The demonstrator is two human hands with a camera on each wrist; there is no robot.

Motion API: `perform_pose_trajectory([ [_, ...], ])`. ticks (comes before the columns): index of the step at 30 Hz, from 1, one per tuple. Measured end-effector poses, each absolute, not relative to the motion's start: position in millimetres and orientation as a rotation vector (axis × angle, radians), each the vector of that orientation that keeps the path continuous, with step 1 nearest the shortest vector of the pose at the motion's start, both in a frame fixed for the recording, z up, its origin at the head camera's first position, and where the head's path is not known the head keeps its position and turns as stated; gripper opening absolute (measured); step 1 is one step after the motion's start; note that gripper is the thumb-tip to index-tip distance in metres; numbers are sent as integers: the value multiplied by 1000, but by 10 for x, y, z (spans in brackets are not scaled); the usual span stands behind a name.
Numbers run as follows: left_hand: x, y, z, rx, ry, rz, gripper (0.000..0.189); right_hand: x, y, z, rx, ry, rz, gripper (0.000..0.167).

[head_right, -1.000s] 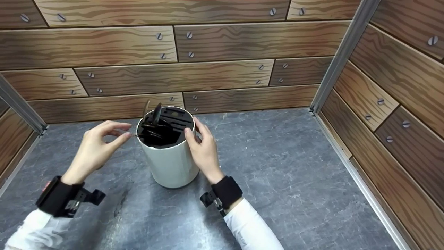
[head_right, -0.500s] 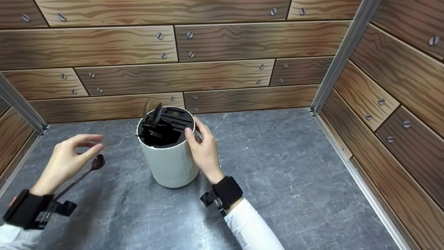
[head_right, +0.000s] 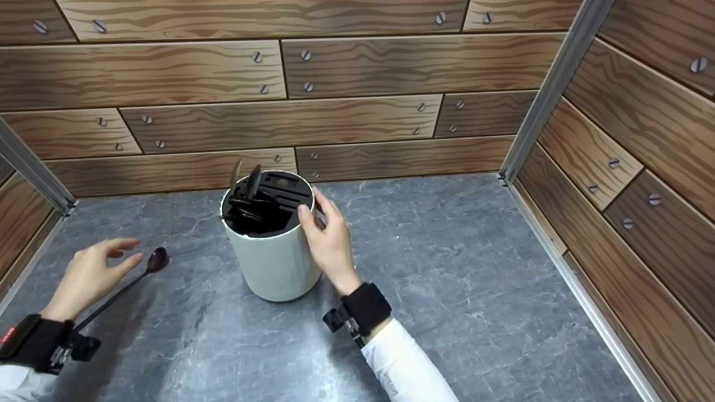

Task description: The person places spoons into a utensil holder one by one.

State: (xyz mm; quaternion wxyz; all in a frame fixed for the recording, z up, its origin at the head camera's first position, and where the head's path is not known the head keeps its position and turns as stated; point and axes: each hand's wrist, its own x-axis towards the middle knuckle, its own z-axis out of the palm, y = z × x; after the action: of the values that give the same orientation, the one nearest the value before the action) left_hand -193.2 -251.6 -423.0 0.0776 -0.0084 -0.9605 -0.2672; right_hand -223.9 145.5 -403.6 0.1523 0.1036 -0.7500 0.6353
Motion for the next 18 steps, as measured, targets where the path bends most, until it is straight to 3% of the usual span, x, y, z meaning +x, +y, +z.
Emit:
perform_pose_trajectory([
  [18,-2045,-2795,-4693,114,-3058,-642,46,-2260,1467,-4058,315,-2141,1820,46],
])
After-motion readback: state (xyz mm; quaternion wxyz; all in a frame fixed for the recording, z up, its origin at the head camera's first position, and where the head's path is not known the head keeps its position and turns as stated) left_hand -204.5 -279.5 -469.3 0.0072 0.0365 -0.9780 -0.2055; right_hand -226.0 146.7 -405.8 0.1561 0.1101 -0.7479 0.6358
